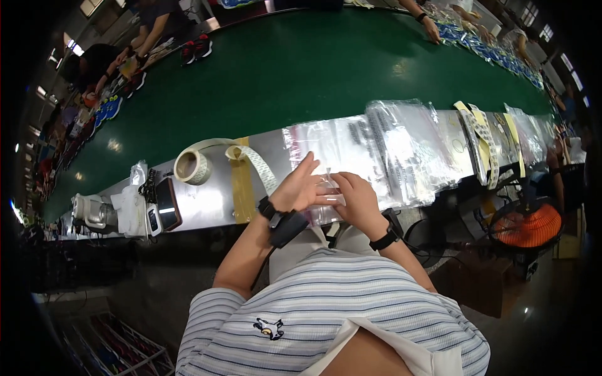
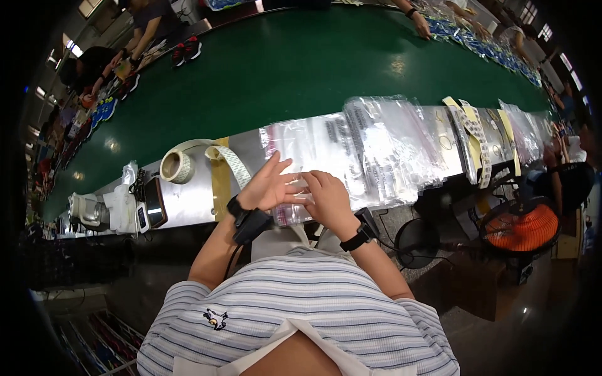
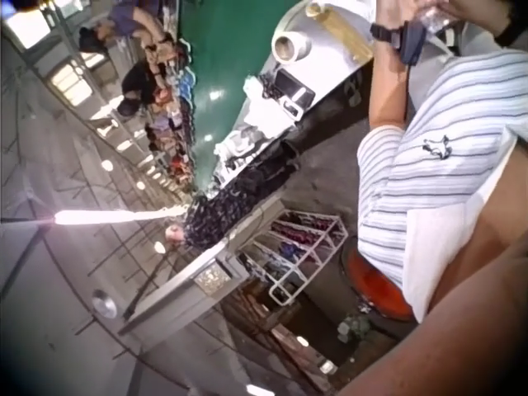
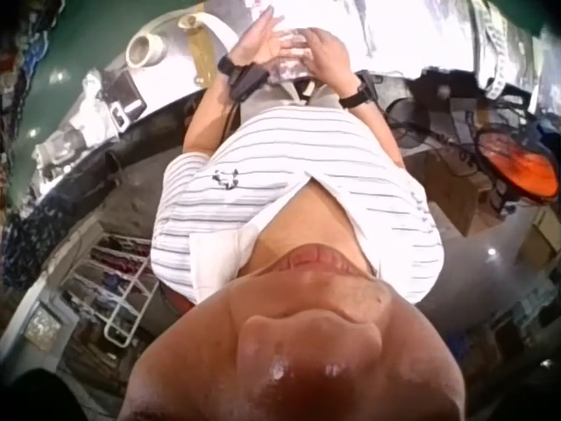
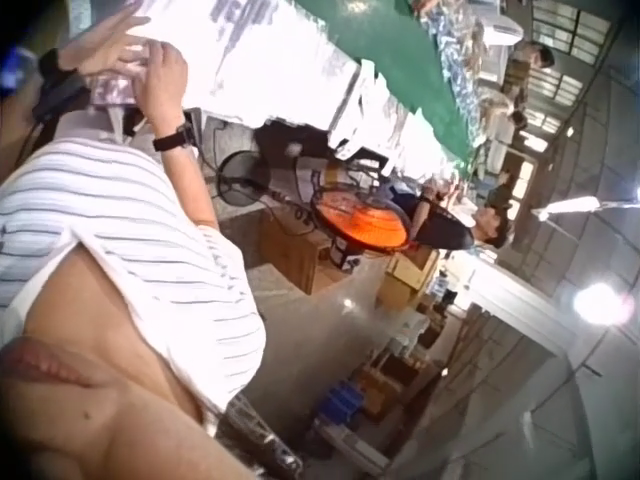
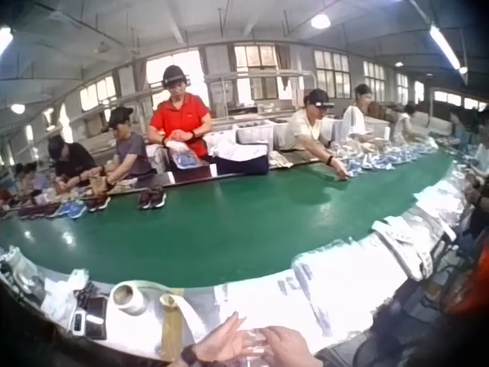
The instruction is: Peeling labels from a roll and sticking them onto plastic packaging bags.
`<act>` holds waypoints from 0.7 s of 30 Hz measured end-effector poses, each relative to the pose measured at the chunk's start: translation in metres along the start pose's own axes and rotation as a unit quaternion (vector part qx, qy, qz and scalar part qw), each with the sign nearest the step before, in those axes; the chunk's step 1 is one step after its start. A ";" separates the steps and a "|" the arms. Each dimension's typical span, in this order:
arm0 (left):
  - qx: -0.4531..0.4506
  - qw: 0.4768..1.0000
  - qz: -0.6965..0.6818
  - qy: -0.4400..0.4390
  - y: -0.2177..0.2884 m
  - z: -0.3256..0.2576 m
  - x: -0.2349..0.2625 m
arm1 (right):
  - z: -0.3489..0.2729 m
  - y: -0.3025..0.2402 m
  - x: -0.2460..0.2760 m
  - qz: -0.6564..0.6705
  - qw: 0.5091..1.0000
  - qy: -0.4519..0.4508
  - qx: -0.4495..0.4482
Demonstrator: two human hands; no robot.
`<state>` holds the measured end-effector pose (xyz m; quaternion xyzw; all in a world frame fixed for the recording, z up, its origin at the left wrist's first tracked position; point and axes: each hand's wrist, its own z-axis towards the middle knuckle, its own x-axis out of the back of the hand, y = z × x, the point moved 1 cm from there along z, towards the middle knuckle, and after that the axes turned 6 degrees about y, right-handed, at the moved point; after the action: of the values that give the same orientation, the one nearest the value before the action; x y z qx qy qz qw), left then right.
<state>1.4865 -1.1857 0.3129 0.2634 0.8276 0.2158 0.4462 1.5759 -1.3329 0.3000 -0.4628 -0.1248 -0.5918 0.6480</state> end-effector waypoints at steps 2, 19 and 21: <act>-0.053 0.998 0.016 -0.010 -0.002 -0.013 0.005 | -0.001 0.008 0.005 0.051 0.996 -0.017 -0.070; 0.048 0.980 0.188 0.038 0.001 0.042 0.031 | -0.010 -0.036 -0.019 0.070 0.996 0.033 0.032; 0.045 0.988 0.137 0.050 -0.001 0.053 0.034 | -0.009 -0.035 -0.016 0.070 0.997 0.030 0.028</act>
<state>1.5153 -1.1581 0.2643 0.3831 0.8139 0.2504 0.3578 1.5369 -1.3246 0.2998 -0.4340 -0.0886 -0.5548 0.7043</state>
